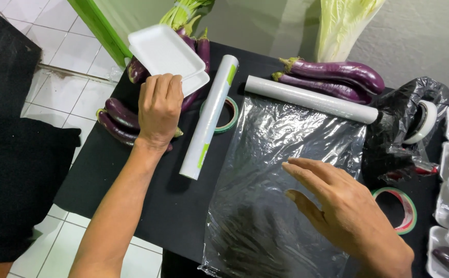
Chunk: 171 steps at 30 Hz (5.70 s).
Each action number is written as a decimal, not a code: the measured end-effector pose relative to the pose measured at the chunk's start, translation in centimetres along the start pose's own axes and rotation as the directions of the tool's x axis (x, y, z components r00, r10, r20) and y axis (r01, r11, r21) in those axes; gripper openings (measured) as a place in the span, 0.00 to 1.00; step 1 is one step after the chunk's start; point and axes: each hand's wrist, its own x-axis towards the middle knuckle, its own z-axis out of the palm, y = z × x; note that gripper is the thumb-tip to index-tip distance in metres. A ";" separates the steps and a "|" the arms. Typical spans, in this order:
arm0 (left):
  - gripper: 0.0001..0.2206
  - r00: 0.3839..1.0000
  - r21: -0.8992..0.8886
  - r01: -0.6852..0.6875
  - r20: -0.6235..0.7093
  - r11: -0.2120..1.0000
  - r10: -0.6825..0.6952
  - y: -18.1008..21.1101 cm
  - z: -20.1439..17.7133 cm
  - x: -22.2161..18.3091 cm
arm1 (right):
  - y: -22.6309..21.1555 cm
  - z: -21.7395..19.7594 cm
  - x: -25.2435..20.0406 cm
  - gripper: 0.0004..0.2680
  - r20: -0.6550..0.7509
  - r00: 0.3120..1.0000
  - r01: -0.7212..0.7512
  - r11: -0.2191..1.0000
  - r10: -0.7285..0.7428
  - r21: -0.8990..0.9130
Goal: Packaging eggplants by placing them on foam trays, wrapping them with plastic film, and applying a decorative tape label.
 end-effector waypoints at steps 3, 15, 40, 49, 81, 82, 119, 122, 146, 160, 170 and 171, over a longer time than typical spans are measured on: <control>0.06 0.999 -0.160 0.014 -0.042 0.987 -0.021 0.7 -2.3 -0.3 | 0.0 0.3 0.7 0.16 -0.060 0.998 -0.016 0.999 0.019 0.049; 0.17 0.995 -0.638 0.068 0.099 0.767 -0.006 9.1 -12.9 -2.8 | 0.9 3.8 2.9 0.15 -0.184 0.827 -0.262 0.655 0.531 0.709; 0.07 0.998 -0.325 0.029 0.061 0.945 -0.009 -1.8 -14.2 -7.1 | 1.1 1.9 3.2 0.11 0.095 0.885 -0.412 0.672 0.456 0.616; 0.12 0.990 -0.553 -0.022 0.102 0.833 0.094 11.9 -17.5 1.3 | 0.8 3.8 3.7 0.13 0.287 0.934 -0.334 0.242 0.211 0.911; 0.25 0.355 0.141 0.482 0.871 -0.865 0.340 7.3 -6.3 -4.3 | 3.1 -0.7 1.9 0.25 0.054 0.985 -0.158 0.742 0.163 0.651; 0.26 0.378 0.145 0.445 0.864 -0.884 0.332 7.7 -6.0 -4.7 | 3.3 -0.9 1.8 0.23 0.033 0.996 -0.089 0.873 0.083 0.479; 0.30 0.419 0.085 0.609 0.810 -0.788 0.411 6.0 -8.4 -4.2 | 7.7 -1.0 0.7 0.19 0.180 0.984 -0.120 0.703 -0.013 0.702; 0.28 0.372 0.172 0.603 0.803 -0.779 0.466 5.9 -8.5 -4.2 | 8.0 -0.3 0.7 0.20 0.073 0.995 -0.004 0.685 -0.072 0.729; 0.24 0.303 -0.231 0.773 0.953 -0.591 0.025 5.4 -15.5 -2.2 | 2.6 -0.4 0.9 0.26 0.108 0.992 -0.123 0.642 0.063 0.756; 0.32 -0.080 -0.224 0.814 0.870 -0.535 -0.486 -3.3 -24.7 -13.6 | -11.0 19.1 -12.0 0.10 -0.333 0.937 0.043 0.982 -0.104 -0.186; 0.35 -0.214 -0.067 0.871 0.840 -0.486 -0.499 -3.7 -27.4 -13.8 | -10.8 16.0 -11.3 0.03 -0.418 0.908 0.082 0.992 -0.033 0.098; 0.36 -0.187 -0.060 0.883 0.865 -0.466 -0.466 -3.8 -27.5 -14.5 | -10.7 14.7 -11.3 0.03 -0.460 0.888 0.056 0.989 0.014 0.138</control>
